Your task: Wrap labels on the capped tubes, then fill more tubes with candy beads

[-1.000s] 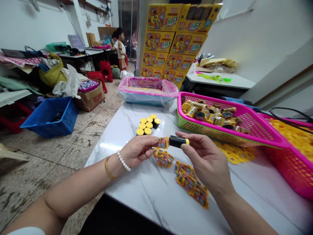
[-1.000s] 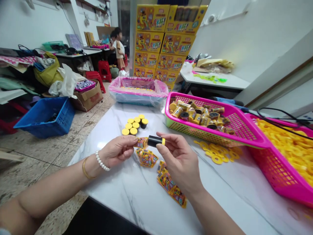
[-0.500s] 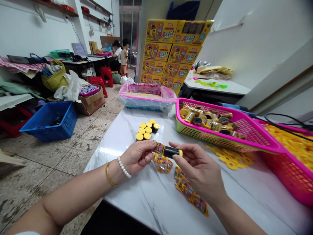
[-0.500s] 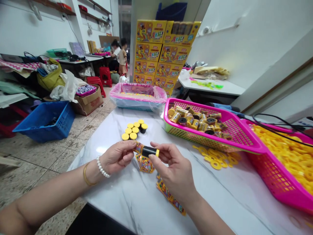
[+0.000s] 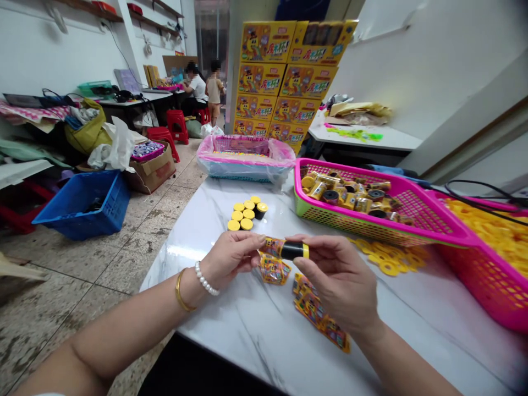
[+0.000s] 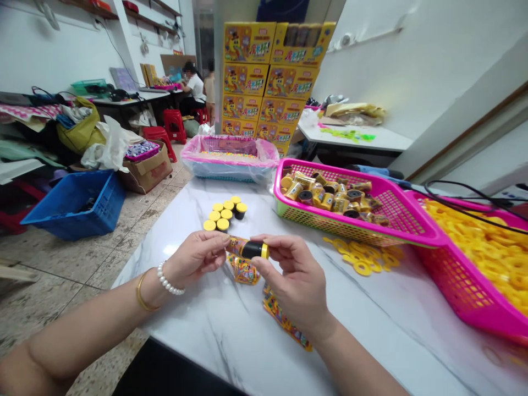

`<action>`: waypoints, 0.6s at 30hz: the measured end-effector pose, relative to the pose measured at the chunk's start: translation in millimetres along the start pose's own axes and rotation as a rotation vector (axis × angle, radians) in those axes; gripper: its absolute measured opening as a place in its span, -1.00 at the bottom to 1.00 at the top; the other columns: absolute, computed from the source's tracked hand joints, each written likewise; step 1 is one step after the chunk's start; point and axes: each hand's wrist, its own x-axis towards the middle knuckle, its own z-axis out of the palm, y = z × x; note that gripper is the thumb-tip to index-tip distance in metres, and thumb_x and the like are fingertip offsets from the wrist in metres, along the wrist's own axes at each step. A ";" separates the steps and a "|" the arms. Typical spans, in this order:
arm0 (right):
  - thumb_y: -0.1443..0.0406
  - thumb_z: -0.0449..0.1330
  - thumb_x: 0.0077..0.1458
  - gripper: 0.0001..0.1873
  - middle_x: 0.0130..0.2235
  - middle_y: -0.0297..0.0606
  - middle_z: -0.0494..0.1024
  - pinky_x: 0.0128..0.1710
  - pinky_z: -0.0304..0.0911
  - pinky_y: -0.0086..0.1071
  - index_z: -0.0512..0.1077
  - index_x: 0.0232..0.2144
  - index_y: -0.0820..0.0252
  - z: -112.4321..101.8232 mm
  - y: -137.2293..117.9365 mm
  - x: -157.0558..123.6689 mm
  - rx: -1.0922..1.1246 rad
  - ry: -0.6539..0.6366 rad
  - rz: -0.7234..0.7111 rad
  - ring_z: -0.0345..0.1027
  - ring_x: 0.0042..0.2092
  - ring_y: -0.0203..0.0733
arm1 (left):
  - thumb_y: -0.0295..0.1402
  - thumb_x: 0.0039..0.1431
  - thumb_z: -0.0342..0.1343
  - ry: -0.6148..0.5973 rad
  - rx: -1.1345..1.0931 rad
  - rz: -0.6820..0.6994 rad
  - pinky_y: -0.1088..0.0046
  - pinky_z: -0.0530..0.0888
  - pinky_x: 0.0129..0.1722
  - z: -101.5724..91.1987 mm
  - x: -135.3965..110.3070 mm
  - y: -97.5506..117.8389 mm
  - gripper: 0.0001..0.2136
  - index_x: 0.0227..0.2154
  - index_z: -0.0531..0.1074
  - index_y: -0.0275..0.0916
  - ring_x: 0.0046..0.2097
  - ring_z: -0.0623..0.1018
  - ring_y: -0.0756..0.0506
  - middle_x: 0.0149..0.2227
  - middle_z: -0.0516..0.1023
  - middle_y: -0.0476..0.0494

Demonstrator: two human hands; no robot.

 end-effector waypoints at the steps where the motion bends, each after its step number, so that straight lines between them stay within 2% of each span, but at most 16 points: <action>1: 0.34 0.36 0.06 -0.77 -0.14 -0.23 0.64 -0.06 0.51 -0.29 0.45 -0.21 0.07 -0.4 -2.3 0.4 0.011 0.018 0.003 0.57 -0.11 -0.18 | -0.04 -0.14 0.38 0.051 0.009 0.050 0.63 0.03 -0.66 -0.2 -0.3 0.1 -0.57 -0.42 0.47 -0.34 -0.62 0.23 0.14 -0.66 0.31 0.08; 3: 0.35 0.38 0.05 -0.75 -0.15 -0.24 0.64 -0.08 0.51 -0.30 0.47 -0.20 0.06 -0.9 -5.6 0.4 0.020 0.033 0.004 0.57 -0.13 -0.18 | -0.08 -0.12 0.38 0.135 0.060 0.170 0.64 0.11 -0.63 -0.8 -1.4 0.8 -0.59 -0.36 0.45 -0.32 -0.58 0.26 0.14 -0.57 0.37 0.07; 4: 0.35 0.38 0.04 -0.74 -0.15 -0.25 0.64 -0.08 0.51 -0.30 0.48 -0.20 0.05 -0.8 -6.2 0.1 0.021 0.028 -0.007 0.57 -0.13 -0.18 | -0.11 -0.11 0.39 0.134 0.101 0.217 0.64 0.17 -0.61 -1.1 -2.2 1.2 -0.59 -0.31 0.46 -0.31 -0.55 0.30 0.13 -0.51 0.41 0.05; 6: 0.36 0.40 0.02 -0.72 -0.15 -0.26 0.64 -0.04 0.50 -0.26 0.50 -0.19 0.03 -0.1 -4.4 -0.8 0.009 -0.009 -0.052 0.56 -0.10 -0.15 | -0.15 -0.10 0.41 0.016 0.171 0.231 0.60 0.33 -0.50 -1.7 -3.9 2.3 -0.56 -0.22 0.46 -0.32 -0.45 0.41 0.09 -0.39 0.49 -0.04; 8: 0.36 0.40 0.01 -0.69 -0.13 -0.25 0.64 0.01 0.47 -0.19 0.51 -0.16 0.01 0.5 0.5 -0.7 -0.053 -0.068 -0.110 0.55 -0.06 -0.10 | -0.14 -0.08 0.40 -0.137 0.192 0.164 0.52 0.43 -0.37 -2.4 -4.2 3.2 -0.55 -0.21 0.47 -0.34 -0.38 0.50 0.02 -0.35 0.53 -0.11; 10: 0.36 0.41 0.00 -0.67 -0.11 -0.23 0.64 -0.01 0.47 -0.18 0.53 -0.15 0.01 -0.2 5.7 1.4 -0.164 -0.109 -0.157 0.53 -0.04 -0.07 | -0.13 -0.08 0.39 -0.191 0.175 0.114 0.46 0.45 -0.32 -3.7 -2.2 4.0 -0.57 -0.25 0.46 -0.35 -0.36 0.53 -0.01 -0.37 0.54 -0.12; 13: 0.32 0.38 0.03 -0.75 -0.14 -0.22 0.63 -0.17 0.50 -0.26 0.54 -0.18 0.03 -4.2 7.0 6.0 -0.299 -0.145 -0.186 0.54 -0.16 -0.11 | -0.18 -0.14 0.43 -0.085 0.205 0.163 0.50 0.41 -0.34 -5.1 1.7 4.0 -0.60 -0.33 0.47 -0.36 -0.39 0.49 0.02 -0.42 0.52 -0.07; 16: 0.30 0.32 0.08 -0.83 -0.24 -0.27 0.65 -0.26 0.52 -0.38 0.55 -0.22 0.02 -8.1 3.8 6.0 -0.415 -0.158 -0.220 0.57 -0.26 -0.14 | -0.24 -0.26 0.47 0.018 0.250 0.188 0.51 0.37 -0.35 -2.8 2.7 -4.3 -0.62 -0.44 0.47 -0.36 -0.41 0.45 0.03 -0.47 0.50 -0.04; 18: 0.29 0.33 0.04 -0.79 -0.26 -0.32 0.67 -0.33 0.53 -0.47 0.57 -0.21 -0.03 -10.0 8.9 5.9 -0.464 -0.187 -0.285 0.60 -0.28 -0.14 | -0.26 -0.36 0.49 -0.006 0.170 0.129 0.50 0.36 -0.36 -1.6 9.5 -16.2 -0.59 -0.47 0.45 -0.33 -0.42 0.45 0.01 -0.47 0.51 -0.04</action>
